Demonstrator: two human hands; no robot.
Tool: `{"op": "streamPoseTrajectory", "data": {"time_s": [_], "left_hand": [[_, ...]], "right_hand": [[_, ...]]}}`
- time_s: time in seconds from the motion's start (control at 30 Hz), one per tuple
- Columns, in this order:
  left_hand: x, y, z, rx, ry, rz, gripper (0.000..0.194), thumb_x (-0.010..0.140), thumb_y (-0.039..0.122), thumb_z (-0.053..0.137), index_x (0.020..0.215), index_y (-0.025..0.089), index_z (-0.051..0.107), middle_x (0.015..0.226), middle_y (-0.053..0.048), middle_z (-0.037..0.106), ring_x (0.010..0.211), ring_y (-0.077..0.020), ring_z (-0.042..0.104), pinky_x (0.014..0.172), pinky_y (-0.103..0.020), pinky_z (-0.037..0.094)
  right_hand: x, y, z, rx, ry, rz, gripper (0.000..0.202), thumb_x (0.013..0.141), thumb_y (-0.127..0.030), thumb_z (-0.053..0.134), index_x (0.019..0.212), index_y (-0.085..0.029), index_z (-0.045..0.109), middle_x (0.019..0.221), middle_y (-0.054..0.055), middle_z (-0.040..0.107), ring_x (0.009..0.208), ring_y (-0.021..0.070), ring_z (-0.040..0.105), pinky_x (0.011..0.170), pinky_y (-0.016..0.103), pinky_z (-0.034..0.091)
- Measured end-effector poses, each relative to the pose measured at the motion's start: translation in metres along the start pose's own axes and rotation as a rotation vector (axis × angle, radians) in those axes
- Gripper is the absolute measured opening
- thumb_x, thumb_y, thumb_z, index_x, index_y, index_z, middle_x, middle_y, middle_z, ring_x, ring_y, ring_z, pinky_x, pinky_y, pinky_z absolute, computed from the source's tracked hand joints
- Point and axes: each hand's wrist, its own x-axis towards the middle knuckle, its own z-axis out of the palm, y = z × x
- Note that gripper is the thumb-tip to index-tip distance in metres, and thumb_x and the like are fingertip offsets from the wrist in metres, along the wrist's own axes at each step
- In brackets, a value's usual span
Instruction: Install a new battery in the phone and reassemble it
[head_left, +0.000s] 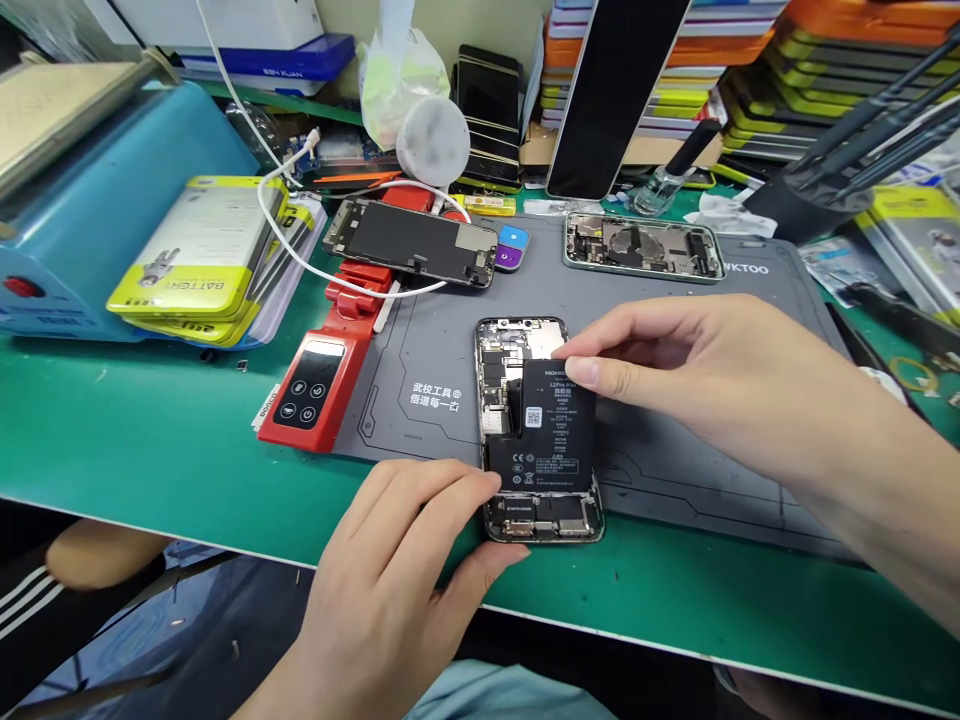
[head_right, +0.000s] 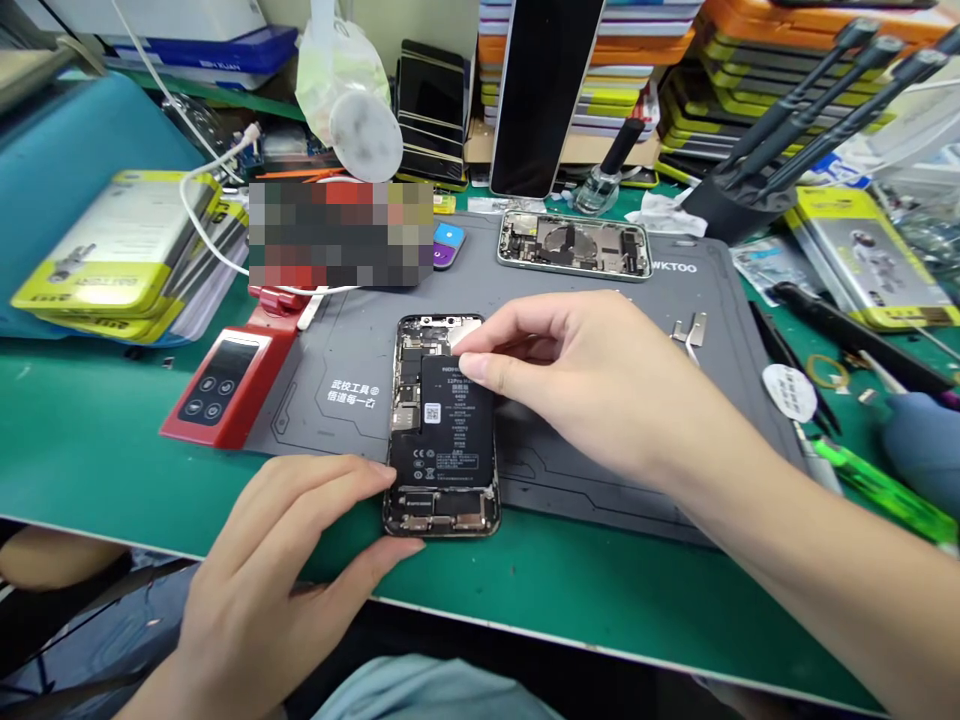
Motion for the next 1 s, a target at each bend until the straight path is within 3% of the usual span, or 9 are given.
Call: {"op": "streamPoseTrajectory", "data": {"time_s": [0.33,0.8,1.0], "left_hand": [[0.0028,0.0010,-0.0011,0.007,-0.011,0.005,0.017,0.111,0.017,0.074,0.128,0.012,0.074,0.118,-0.008,0.077,0.112,-0.0155,0.067,0.107,-0.028,0.050],[0.0011,0.0003,0.0000,0.021,-0.023,0.019,0.025,0.111,0.017,0.075,0.136,0.012,0.075,0.120,-0.008,0.075,0.113,-0.0167,0.067,0.105,-0.030,0.051],[0.0004,0.0002,0.0011,0.037,-0.018,0.023,0.029,0.111,0.017,0.075,0.139,0.011,0.075,0.121,-0.009,0.073,0.111,-0.0172,0.066,0.103,-0.031,0.051]], "right_hand": [[0.0052,-0.0031,-0.0013,-0.028,-0.019,0.007,0.016,0.088,-0.050,0.090,0.090,-0.035,0.091,0.098,-0.002,0.088,0.087,0.0204,0.080,0.083,0.034,0.065],[0.0059,-0.0042,0.0003,-0.088,-0.027,0.013,0.017,0.090,-0.049,0.088,0.093,-0.033,0.091,0.102,0.000,0.088,0.092,0.0244,0.082,0.085,0.038,0.066],[0.0020,-0.0101,0.0048,-0.092,0.005,-0.022,0.011,0.091,-0.040,0.084,0.088,-0.031,0.089,0.092,0.000,0.087,0.082,0.0217,0.081,0.080,0.035,0.065]]}}
